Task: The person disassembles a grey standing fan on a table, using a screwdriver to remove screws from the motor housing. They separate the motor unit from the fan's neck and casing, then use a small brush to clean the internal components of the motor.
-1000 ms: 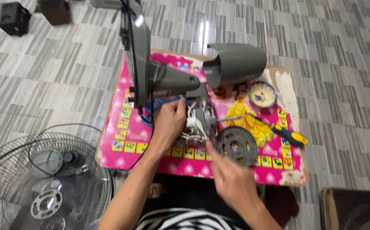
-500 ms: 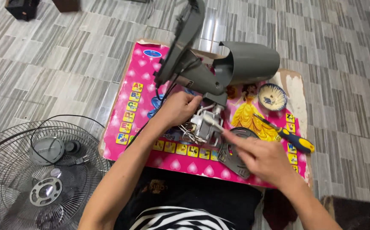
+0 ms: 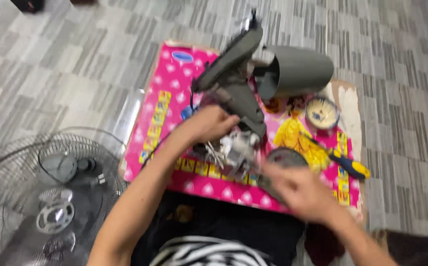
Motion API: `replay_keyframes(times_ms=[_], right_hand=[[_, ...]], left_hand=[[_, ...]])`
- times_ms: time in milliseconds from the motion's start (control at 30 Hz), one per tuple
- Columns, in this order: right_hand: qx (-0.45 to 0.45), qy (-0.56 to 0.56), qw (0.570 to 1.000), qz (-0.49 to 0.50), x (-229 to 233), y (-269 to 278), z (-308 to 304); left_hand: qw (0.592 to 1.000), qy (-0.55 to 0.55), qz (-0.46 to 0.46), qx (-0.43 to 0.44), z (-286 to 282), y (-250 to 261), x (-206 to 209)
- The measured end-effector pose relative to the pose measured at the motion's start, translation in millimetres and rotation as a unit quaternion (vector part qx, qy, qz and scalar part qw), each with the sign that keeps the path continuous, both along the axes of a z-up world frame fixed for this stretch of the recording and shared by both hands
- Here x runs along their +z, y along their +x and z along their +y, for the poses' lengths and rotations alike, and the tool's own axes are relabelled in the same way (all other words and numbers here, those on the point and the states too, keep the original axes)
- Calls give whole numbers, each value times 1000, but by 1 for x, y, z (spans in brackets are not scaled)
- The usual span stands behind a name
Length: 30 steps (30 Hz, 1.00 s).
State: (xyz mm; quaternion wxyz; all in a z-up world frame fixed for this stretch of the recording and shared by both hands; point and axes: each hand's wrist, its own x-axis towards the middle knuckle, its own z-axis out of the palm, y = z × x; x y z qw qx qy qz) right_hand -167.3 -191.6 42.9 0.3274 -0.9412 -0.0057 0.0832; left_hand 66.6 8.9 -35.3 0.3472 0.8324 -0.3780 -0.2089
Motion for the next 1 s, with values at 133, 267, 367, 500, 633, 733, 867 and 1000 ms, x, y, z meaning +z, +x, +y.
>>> replay_keyframes(times_ms=[133,267,367,500,633,733,867,1000], right_hand=[[68,73,995,23,6,-8,4],[22,50,998,-12,22,4,12],[34,58,998,-12,12,7,-2],[42,89,995,9,9,-1,17],[44,97,994,21,1,1,4],[-19,2,999,-33,9,15,1],[16,29,999,25,19,0,16],[106,26,994,-1,33,-4,38]], left_hand=[[1000,2,28,12,2,-13,11],[1000,6,-8,17,-1,-4,28],[1000,28,-12,10,-1,-4,22],[999,29,1,17,-3,-8,10],[999,34,-7,10,-3,-7,11],[1000,-14,-16,18,-5,3,19],[999,7,25,24,1,-14,5],[1000,-11,19,20,4,-12,30]])
